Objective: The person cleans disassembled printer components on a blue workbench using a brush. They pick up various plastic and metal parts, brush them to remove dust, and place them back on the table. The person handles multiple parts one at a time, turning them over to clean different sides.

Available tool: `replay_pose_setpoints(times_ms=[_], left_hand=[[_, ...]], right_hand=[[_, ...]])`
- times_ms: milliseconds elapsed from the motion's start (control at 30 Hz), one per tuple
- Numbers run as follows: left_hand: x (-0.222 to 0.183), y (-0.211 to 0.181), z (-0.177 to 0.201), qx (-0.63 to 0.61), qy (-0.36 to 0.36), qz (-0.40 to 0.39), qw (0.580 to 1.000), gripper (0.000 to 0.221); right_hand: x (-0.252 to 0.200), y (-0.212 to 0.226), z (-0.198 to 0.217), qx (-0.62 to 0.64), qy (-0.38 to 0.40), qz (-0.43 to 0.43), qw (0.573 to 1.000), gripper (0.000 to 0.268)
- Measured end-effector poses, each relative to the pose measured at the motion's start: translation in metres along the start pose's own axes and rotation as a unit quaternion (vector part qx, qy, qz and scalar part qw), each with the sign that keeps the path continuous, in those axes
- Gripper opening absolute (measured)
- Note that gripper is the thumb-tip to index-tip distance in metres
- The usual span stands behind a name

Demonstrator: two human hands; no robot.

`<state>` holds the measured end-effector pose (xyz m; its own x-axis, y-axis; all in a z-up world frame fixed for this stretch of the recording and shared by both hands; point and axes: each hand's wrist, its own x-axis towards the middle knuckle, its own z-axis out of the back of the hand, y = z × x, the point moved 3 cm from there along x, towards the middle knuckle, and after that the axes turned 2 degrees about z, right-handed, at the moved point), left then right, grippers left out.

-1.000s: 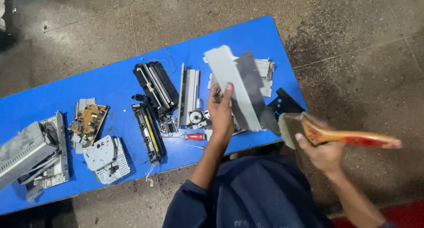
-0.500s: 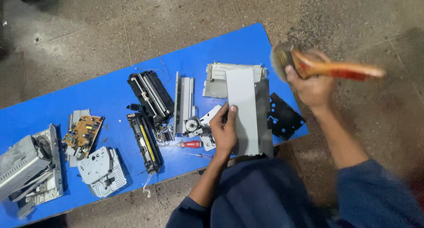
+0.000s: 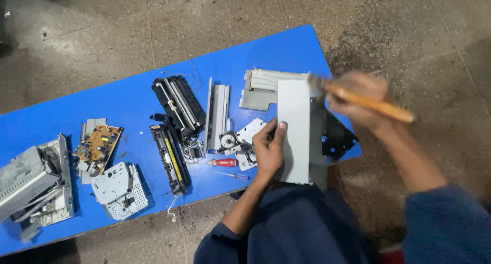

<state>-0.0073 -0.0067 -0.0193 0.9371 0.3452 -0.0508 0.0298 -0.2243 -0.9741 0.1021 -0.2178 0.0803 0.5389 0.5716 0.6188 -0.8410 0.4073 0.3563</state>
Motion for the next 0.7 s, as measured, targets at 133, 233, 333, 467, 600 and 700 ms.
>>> replay_pose_setpoints(times_ms=[133,233,333,467,600,700], left_hand=[[0.003,-0.005,0.006,0.000,-0.031,0.007,0.999,0.038],[-0.004,-0.008,0.012,0.006,-0.096,-0.016,0.995,0.038],[0.014,-0.022,0.014,-0.011,-0.144,-0.073,0.987,0.039],[-0.004,-0.021,0.003,-0.059,-0.134,-0.066,0.987,0.038],[0.000,-0.045,0.013,-0.041,-0.178,-0.097,0.978,0.038],[-0.001,-0.058,0.009,-0.016,-0.178,-0.124,0.976,0.039]], right_hand=[[-0.016,0.035,-0.012,0.017,-0.006,-0.070,0.997,0.028],[-0.094,0.102,-0.032,0.173,0.146,-0.359,0.906,0.027],[-0.115,0.117,-0.030,0.126,0.118,-0.272,0.947,0.033],[-0.099,0.078,-0.024,-0.030,0.023,-0.167,0.985,0.031],[-0.073,0.046,-0.008,-0.104,-0.008,-0.316,0.943,0.024],[-0.081,0.066,0.003,-0.016,-0.166,-0.256,0.952,0.028]])
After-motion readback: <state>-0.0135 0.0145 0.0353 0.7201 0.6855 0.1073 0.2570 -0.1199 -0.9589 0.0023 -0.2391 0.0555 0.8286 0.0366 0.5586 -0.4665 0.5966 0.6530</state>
